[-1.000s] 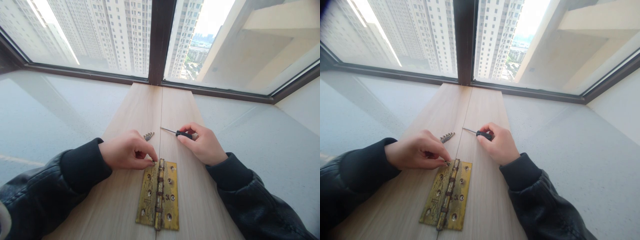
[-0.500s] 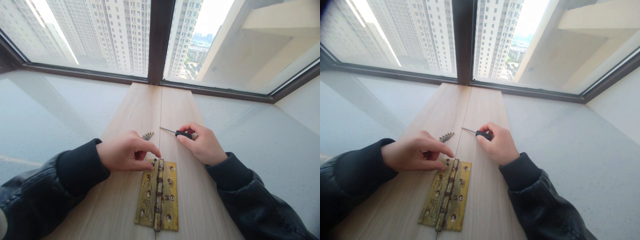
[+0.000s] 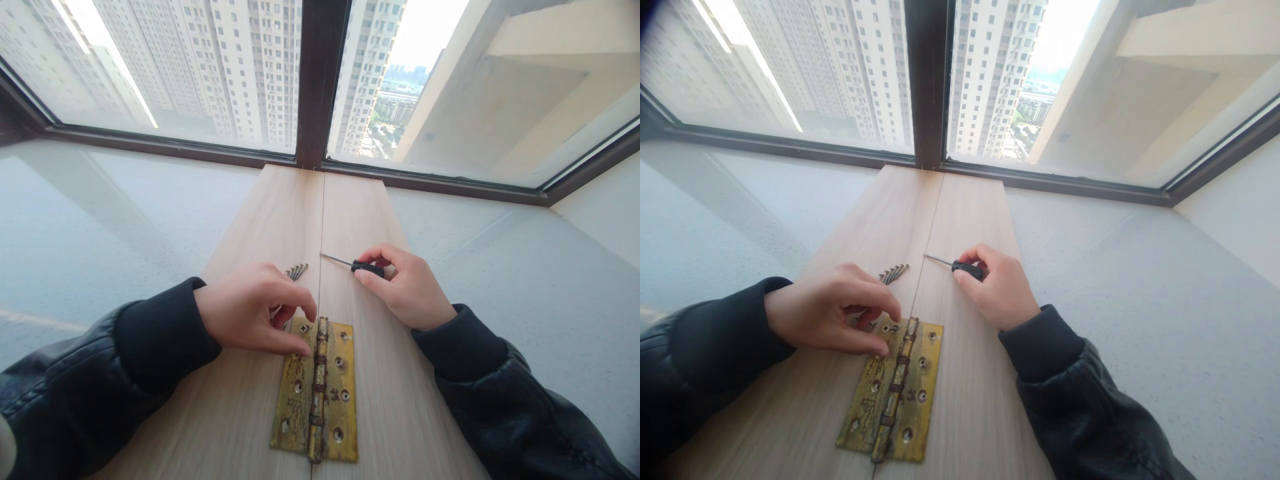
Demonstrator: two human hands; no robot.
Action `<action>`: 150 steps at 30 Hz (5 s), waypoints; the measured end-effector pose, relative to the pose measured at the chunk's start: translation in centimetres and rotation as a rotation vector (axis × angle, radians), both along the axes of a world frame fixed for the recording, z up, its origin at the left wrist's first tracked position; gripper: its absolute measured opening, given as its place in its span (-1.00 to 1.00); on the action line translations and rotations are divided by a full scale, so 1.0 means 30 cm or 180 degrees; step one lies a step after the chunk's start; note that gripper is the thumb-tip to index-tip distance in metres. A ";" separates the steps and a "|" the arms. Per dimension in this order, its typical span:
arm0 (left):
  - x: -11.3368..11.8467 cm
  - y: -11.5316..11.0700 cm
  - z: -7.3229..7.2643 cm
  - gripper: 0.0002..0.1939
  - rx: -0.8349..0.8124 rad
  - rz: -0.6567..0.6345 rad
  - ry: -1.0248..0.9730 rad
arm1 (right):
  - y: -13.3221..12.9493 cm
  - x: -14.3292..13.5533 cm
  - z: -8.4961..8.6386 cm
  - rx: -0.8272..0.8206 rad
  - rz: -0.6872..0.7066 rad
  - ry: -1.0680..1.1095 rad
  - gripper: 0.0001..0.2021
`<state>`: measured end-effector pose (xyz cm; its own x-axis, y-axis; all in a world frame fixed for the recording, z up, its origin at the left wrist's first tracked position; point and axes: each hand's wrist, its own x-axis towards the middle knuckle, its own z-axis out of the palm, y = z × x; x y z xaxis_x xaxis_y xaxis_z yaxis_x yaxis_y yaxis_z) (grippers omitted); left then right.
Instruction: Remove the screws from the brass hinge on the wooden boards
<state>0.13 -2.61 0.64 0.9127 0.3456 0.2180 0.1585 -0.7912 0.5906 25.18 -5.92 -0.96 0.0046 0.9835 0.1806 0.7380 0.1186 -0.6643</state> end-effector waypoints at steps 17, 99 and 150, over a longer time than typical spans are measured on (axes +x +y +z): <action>0.004 -0.006 0.000 -0.86 -0.0015 -0.0081 -0.0304 | 0.001 -0.002 -0.001 0.0016 -0.0001 -0.0037 -0.86; 0.003 -0.002 0.001 -0.87 0.0156 -0.0116 -0.0300 | -0.005 -0.002 0.008 -0.0009 0.0001 -0.0043 -0.85; -0.035 -0.014 0.069 -0.94 -0.0648 0.0462 0.0849 | -0.002 0.004 -0.008 0.0055 0.0014 -0.0045 -0.85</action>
<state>-0.90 -3.02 2.72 0.8664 0.4877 -0.1076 0.4303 -0.6195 0.6566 25.31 -5.97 -1.20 -0.0025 0.9803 0.1975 0.7468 0.1332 -0.6516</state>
